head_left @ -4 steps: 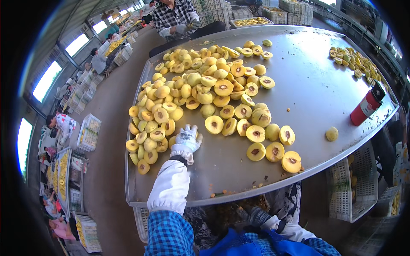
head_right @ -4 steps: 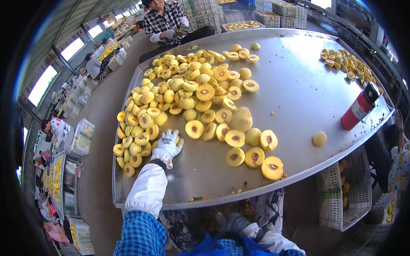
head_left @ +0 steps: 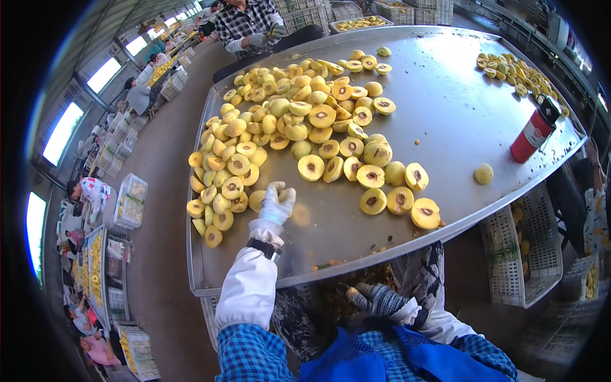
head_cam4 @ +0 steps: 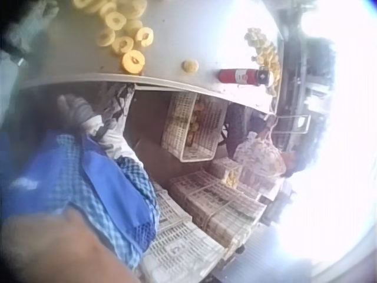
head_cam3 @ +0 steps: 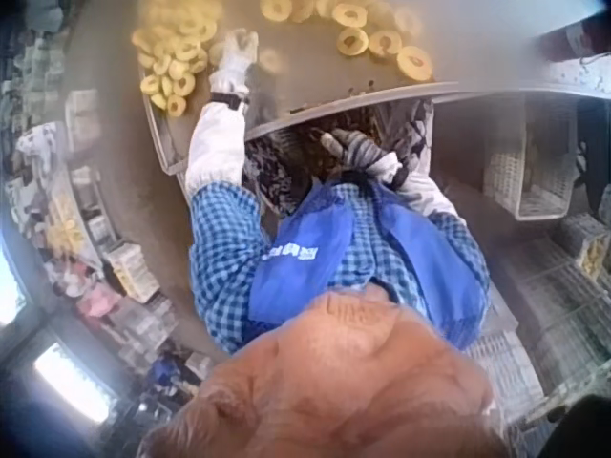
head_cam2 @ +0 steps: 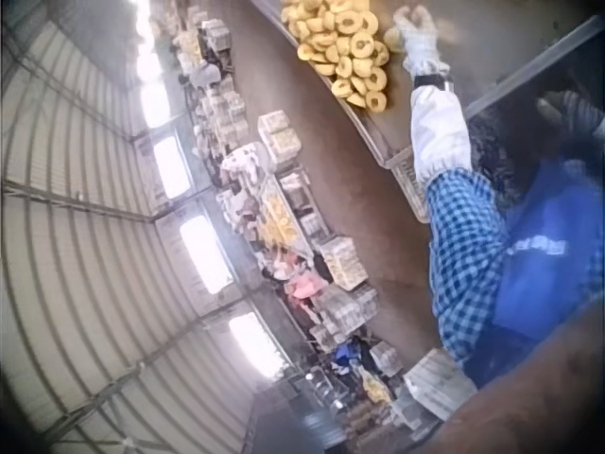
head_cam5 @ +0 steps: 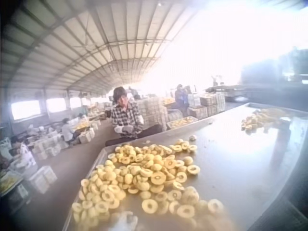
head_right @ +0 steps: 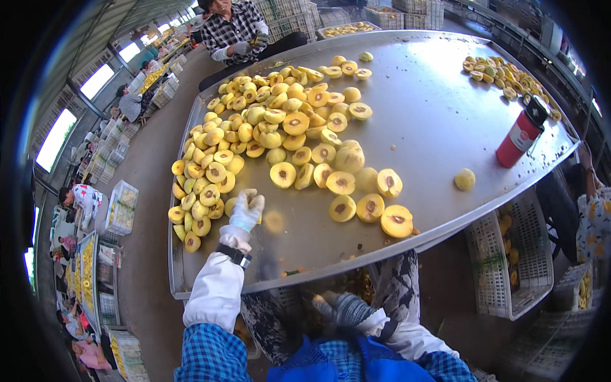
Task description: The person picks up a peach half from the table, removes the pit using a handheld tool, and drops the pit into a container below. They then place the pitted peach half into a separate crate and repeat the process.
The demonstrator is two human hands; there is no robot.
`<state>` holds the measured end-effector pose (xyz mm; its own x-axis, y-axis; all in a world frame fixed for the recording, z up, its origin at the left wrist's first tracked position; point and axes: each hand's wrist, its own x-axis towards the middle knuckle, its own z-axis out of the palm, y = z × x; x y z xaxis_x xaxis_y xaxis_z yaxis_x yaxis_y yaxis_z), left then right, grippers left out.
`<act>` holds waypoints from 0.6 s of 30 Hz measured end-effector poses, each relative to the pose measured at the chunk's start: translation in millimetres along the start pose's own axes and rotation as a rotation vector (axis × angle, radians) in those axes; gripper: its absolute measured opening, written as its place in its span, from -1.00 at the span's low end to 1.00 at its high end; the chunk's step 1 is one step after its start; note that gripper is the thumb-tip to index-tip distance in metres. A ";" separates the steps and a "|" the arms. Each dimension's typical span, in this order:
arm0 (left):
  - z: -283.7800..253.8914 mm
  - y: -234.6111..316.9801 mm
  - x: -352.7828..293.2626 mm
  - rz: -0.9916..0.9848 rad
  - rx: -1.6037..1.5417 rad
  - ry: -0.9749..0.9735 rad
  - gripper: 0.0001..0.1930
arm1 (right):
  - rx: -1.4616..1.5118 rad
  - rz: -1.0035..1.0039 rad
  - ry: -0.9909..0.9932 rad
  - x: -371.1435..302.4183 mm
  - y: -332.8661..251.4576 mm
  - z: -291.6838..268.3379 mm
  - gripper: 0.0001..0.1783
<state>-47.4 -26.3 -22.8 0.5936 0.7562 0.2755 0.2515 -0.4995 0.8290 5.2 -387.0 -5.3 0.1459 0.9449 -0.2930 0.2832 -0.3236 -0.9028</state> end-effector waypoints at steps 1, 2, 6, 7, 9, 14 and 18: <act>-29.5 -1.2 3.9 -0.405 -0.430 -0.290 -0.69 | 0.040 -0.068 0.038 -4.6 -14.5 -5.5 -0.58; -12.7 38.9 -6.7 -0.494 -0.697 -0.238 -0.63 | 0.072 -0.139 0.138 -4.7 -9.7 -16.8 -0.59; -10.5 115.7 -73.9 -0.554 -1.098 -0.152 -0.38 | -0.055 -0.364 0.451 10.0 -39.7 -28.1 -0.68; -10.0 123.7 -88.5 -0.523 -1.186 -0.159 -0.36 | -0.126 -0.340 0.438 11.2 -52.4 -31.6 -0.63; -7.1 134.8 -114.1 -0.580 -1.159 -0.144 -0.33 | -0.295 -0.265 0.459 13.7 -69.4 -30.1 -0.65; 9.9 138.4 -152.4 -0.487 -1.133 -0.113 -0.38 | -0.411 -0.270 0.503 17.4 -80.3 -17.9 -0.62; 13.3 128.5 -166.1 -0.437 -1.135 -0.092 -0.44 | -0.452 -0.241 0.484 11.4 -74.3 -4.4 -0.60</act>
<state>-103.5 -221.7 31.5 0.6898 0.7123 -0.1300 -0.3404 0.4775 0.8100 -10.1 -352.4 59.8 0.4051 0.8990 0.1665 0.7112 -0.1954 -0.6753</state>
